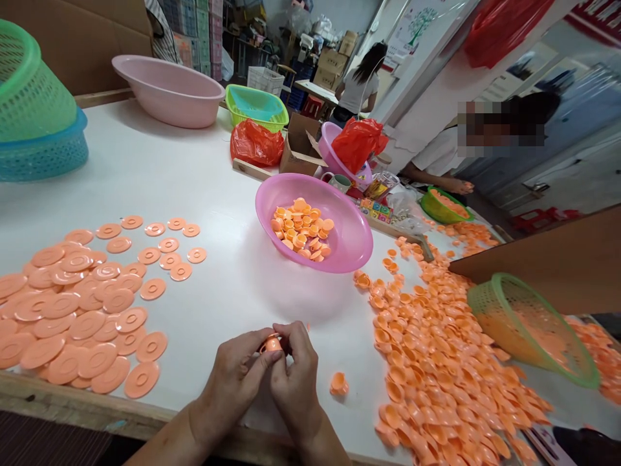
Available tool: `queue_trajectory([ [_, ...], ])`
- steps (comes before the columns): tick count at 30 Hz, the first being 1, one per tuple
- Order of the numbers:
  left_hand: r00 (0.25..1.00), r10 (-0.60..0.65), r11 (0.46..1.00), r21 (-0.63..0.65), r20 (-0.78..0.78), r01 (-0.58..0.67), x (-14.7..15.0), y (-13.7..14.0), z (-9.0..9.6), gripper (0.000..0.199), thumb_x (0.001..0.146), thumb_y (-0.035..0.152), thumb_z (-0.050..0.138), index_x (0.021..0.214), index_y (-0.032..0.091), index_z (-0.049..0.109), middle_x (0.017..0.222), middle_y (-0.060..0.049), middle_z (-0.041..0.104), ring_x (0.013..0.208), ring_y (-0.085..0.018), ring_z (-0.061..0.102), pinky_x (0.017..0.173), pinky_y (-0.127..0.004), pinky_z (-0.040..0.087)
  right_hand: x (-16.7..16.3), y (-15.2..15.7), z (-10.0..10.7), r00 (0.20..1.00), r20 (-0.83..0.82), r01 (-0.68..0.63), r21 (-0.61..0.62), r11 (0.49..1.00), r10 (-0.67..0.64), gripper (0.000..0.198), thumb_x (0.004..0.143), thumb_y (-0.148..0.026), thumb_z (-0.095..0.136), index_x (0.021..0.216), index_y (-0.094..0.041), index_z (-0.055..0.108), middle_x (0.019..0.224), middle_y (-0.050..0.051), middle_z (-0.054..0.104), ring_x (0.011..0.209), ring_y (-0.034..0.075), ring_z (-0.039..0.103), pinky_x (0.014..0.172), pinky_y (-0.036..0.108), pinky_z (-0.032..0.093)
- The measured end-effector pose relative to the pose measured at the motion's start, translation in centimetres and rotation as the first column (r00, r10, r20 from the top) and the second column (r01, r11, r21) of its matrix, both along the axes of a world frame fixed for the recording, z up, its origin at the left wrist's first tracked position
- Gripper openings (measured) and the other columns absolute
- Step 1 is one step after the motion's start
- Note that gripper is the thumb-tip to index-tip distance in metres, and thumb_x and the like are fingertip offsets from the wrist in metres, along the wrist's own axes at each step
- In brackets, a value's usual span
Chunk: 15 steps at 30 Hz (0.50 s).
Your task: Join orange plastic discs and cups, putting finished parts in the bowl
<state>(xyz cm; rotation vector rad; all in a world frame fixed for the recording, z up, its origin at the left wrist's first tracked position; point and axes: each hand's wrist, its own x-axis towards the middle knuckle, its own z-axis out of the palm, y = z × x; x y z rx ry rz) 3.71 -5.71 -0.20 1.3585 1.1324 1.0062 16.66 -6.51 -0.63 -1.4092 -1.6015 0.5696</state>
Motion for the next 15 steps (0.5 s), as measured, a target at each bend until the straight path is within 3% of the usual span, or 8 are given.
queue_trajectory([
  [8, 0.998, 0.010, 0.998, -0.069, 0.056, -0.006, -0.3, 0.2, 0.3, 0.016, 0.083, 0.031, 0.067, 0.090, 0.025, 0.079, 0.084, -0.005, 0.076, 0.082, -0.024, 0.067, 0.076, -0.028, 0.050, -0.3, 0.0, 0.0, 0.994, 0.097, 0.036, 0.063, 0.997, -0.042, 0.018, 0.081, -0.011, 0.046, 0.093, -0.021, 0.055, 0.080, 0.004, 0.058, 0.063, 0.016, 0.060, 0.052, 0.028, 0.049],
  [12, 0.998, 0.000, 1.000, -0.017, 0.065, 0.002, 0.1, -0.1, 0.4, 0.022, 0.085, 0.029, 0.062, 0.099, 0.025, 0.079, 0.082, -0.004, 0.076, 0.074, -0.022, 0.066, 0.070, -0.028, 0.050, -0.5, -0.1, -0.5, 0.986, 0.152, 0.057, 0.121, 0.991, -0.075, 0.017, 0.083, -0.011, 0.046, 0.091, -0.022, 0.057, 0.079, 0.004, 0.059, 0.067, 0.018, 0.060, 0.053, 0.029, 0.048],
  [15, 1.000, 0.004, 1.000, 0.030, 0.031, -0.005, -0.2, 0.5, 1.3, 0.027, 0.088, 0.029, 0.059, 0.109, 0.026, 0.076, 0.084, -0.003, 0.076, 0.068, -0.019, 0.064, 0.065, -0.027, 0.049, -0.7, 0.5, 0.6, 0.988, 0.148, 0.020, 0.155, 0.988, -0.043, 0.020, 0.085, -0.010, 0.047, 0.093, -0.023, 0.058, 0.078, 0.003, 0.060, 0.067, 0.018, 0.060, 0.054, 0.028, 0.048],
])
